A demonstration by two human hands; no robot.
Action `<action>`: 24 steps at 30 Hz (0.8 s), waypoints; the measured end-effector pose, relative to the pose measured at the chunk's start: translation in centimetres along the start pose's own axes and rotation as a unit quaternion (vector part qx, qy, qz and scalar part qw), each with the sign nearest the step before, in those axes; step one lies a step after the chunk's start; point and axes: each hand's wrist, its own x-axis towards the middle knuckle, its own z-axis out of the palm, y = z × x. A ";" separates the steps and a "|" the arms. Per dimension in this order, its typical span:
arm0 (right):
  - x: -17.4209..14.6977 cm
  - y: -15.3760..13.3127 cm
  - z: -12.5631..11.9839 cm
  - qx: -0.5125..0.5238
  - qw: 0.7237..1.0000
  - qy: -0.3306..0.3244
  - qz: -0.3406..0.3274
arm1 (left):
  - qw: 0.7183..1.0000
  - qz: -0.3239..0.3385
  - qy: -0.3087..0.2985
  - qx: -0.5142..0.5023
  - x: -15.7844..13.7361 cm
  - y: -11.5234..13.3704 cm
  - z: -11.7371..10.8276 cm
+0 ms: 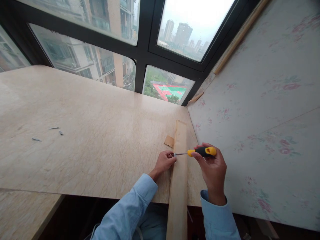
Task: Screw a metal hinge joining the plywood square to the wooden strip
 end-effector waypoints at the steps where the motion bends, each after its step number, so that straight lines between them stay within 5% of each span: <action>1: 0.3 0.3 0.1 -0.048 0.998 0.032 -0.012 | 1.000 0.002 0.004 0.011 0.0 0.0 0.0; 4: 1.2 0.9 0.2 -0.093 0.994 0.047 -0.023 | 0.999 0.004 0.015 0.037 0.0 0.0 0.0; 11: 0.7 -0.2 -0.3 0.145 0.979 -0.124 0.073 | 0.999 0.014 0.020 0.033 0.3 -0.5 -0.1; 16: 0.6 -0.7 -0.3 -0.020 0.999 -0.015 0.041 | 0.999 0.015 0.016 0.029 0.1 0.0 0.0; 19: 1.1 -0.1 0.0 -0.147 0.987 0.067 0.019 | 0.999 0.012 0.020 0.023 -0.1 0.2 0.0; 24: 1.1 -0.2 0.1 0.060 0.996 -0.060 0.033 | 0.999 0.019 0.037 0.024 0.0 -0.1 0.1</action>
